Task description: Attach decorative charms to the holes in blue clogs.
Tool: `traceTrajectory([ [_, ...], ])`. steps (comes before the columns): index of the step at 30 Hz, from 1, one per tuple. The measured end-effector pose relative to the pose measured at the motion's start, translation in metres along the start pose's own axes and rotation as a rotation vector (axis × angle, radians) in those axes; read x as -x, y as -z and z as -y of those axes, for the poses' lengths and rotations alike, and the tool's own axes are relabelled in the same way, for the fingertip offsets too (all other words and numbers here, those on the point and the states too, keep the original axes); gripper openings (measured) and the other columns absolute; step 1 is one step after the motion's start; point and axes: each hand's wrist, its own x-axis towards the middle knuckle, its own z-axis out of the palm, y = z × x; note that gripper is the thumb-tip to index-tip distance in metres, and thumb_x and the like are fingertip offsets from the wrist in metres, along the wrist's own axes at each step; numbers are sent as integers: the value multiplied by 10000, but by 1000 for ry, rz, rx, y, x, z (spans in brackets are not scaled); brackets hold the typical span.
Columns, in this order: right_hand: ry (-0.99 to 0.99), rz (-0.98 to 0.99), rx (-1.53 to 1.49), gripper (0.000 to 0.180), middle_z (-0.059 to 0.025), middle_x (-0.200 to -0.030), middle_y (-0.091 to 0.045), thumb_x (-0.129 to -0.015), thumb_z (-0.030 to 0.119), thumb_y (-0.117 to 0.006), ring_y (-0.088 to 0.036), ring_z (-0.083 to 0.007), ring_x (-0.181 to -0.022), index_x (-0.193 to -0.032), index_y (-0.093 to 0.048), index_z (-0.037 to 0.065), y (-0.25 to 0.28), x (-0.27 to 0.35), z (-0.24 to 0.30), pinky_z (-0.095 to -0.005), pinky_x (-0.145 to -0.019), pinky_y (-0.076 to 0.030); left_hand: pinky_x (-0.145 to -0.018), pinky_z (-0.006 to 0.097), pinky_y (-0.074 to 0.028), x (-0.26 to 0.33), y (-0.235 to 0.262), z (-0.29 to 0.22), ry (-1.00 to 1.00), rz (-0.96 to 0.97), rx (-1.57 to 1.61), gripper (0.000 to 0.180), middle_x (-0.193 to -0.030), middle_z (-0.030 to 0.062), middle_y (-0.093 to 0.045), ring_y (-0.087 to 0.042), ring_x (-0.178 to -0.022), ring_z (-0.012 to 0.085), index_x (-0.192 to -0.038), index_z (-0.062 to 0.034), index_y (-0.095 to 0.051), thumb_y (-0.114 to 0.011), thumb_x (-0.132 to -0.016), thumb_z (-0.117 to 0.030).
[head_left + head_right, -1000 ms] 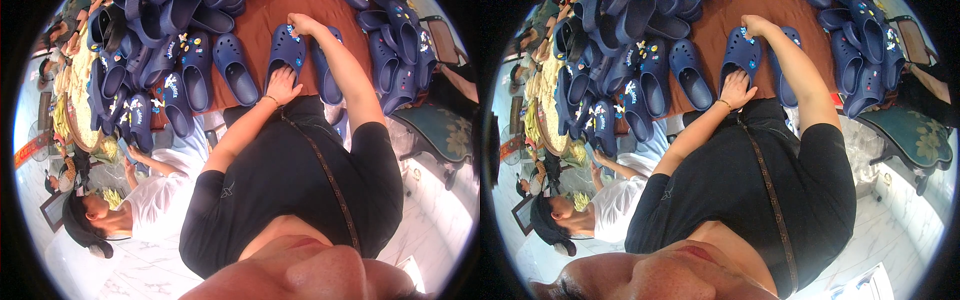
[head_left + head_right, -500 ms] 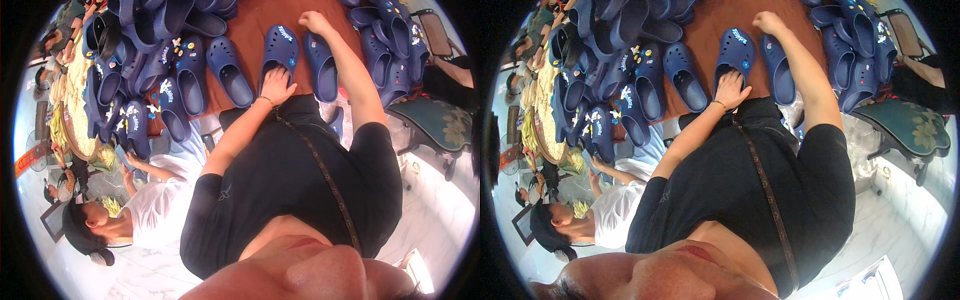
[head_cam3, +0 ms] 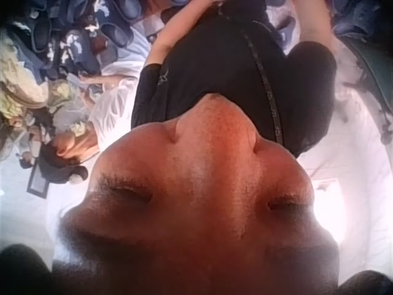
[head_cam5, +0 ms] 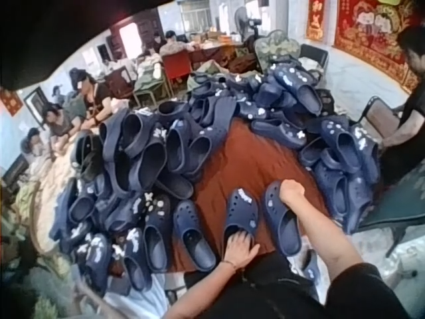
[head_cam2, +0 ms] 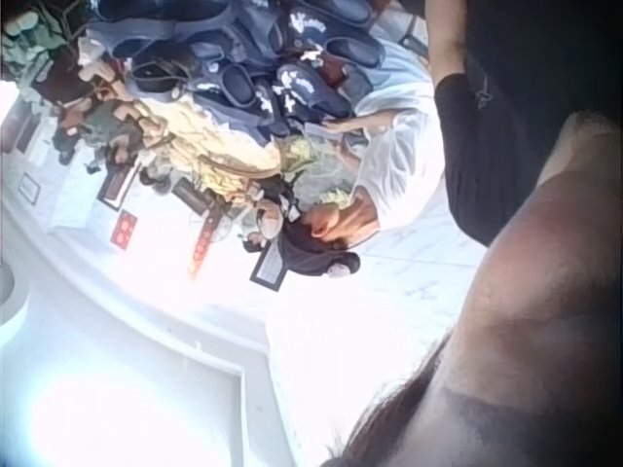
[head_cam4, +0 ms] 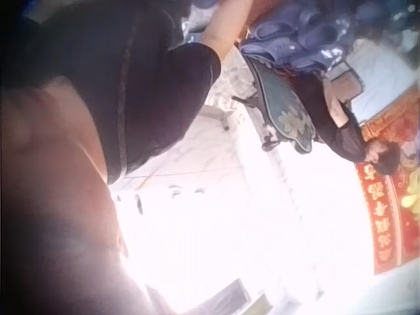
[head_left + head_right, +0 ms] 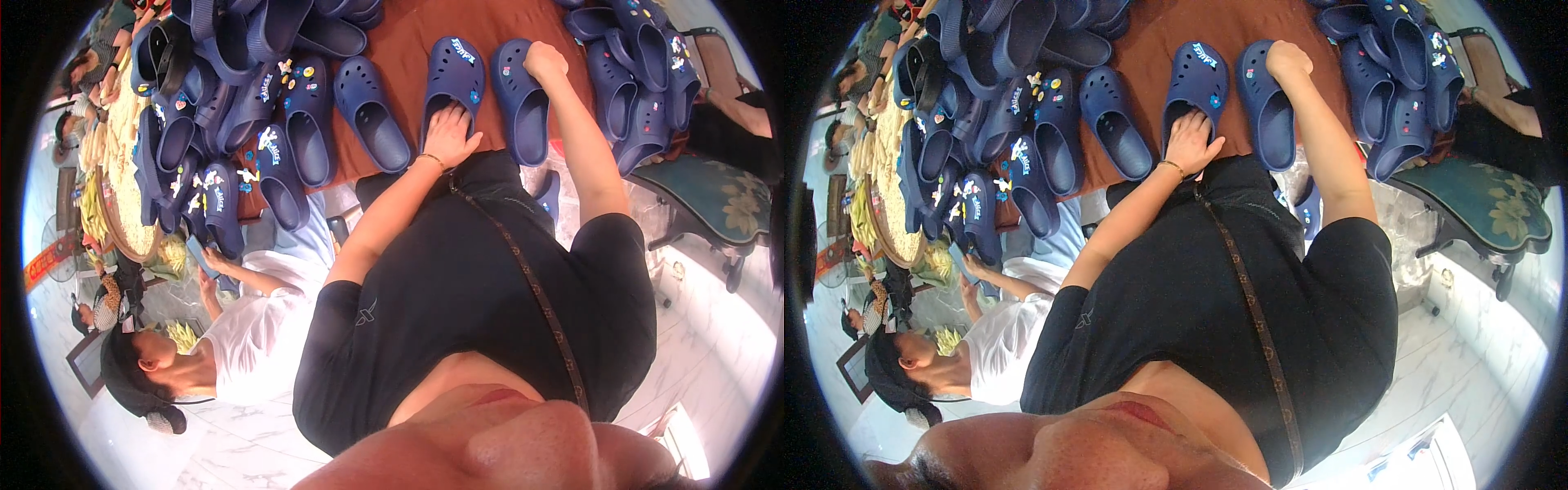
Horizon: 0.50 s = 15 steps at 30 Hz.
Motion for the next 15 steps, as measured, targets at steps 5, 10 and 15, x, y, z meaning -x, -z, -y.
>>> traceTrajectory([
  [5,-83,-18,-11,301,-173,-1058,-605,-734,140,-573,-592,-296,-990,-1014,-636,51,1,-11,-1,-365,-809,-488,-964,428,-274,-1,0,0,-4,14,-37,509,-1201,180,-472,-374,-1186,309,-1088,20,-525,-526,-767,-375],
  [10,16,278,1,334,-162,-1122,-581,-757,168,-534,-566,-278,-1050,-1057,-626,53,-2,-29,-16,-374,-823,-476,-975,434,-261,-1,-1,1,-19,-4,-16,552,-1207,216,-458,-371,-1185,330,-1086,53,-513,-460,-803,-418],
  [15,66,-117,-66,256,-172,-1045,-609,-727,135,-552,-589,-297,-996,-930,-655,18,-14,7,12,-380,-806,-484,-979,431,-260,1,-3,2,7,16,-16,537,-1220,199,-456,-366,-1194,319,-1099,36,-514,-489,-788,-402],
])
